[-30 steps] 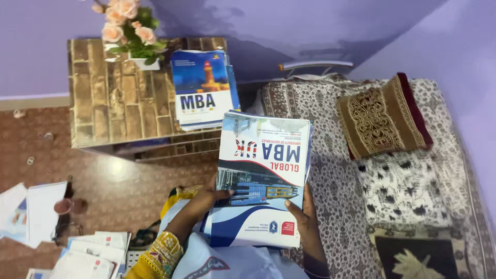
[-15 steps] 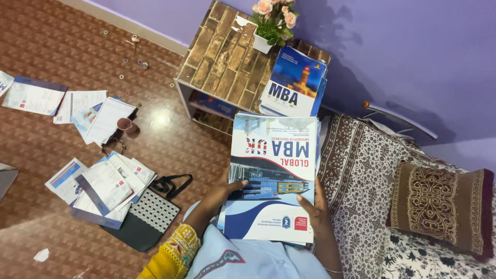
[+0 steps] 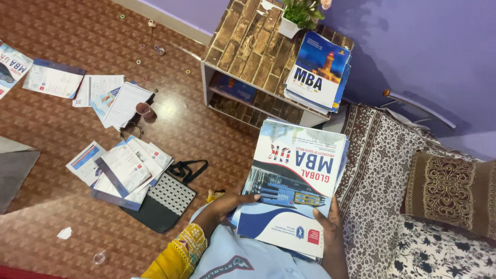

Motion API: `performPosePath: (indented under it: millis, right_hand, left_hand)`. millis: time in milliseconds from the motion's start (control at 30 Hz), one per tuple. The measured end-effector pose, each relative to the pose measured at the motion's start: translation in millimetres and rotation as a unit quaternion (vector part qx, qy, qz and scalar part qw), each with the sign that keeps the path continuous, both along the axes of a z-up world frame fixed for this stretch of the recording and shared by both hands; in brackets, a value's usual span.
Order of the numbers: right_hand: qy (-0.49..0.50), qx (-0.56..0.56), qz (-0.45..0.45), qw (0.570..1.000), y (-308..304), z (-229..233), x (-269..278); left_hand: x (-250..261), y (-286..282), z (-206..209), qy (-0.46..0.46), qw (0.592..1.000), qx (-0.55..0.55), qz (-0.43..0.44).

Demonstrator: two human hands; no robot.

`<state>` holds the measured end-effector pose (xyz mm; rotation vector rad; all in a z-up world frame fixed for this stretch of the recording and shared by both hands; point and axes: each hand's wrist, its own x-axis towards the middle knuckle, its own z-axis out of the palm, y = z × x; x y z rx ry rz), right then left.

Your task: The person picks up several papers and pamphlets from the floor, gathers them into a stack, and places the stack into a wooden shelf. Then, the person picks up more papers from the floor and gathers them into another stack. Finally, the person picks up a pencil from the floor and places it into a small cup.

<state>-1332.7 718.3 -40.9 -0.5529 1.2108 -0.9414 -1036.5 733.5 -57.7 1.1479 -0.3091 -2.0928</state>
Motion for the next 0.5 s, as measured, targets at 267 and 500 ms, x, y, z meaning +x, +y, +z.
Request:
performPosePath:
  millis: [267,500]
  right_hand:
    - [-0.005,0.008,0.103,0.995,0,-30,19]
    - [-0.119,0.067,0.22,0.966,-24,-70,-2]
  left_hand:
    - [12,54,-26,-0.035,0.997,-0.016,0.066]
    - [-3,76,-22,-0.104,0.986,0.001,0.133]
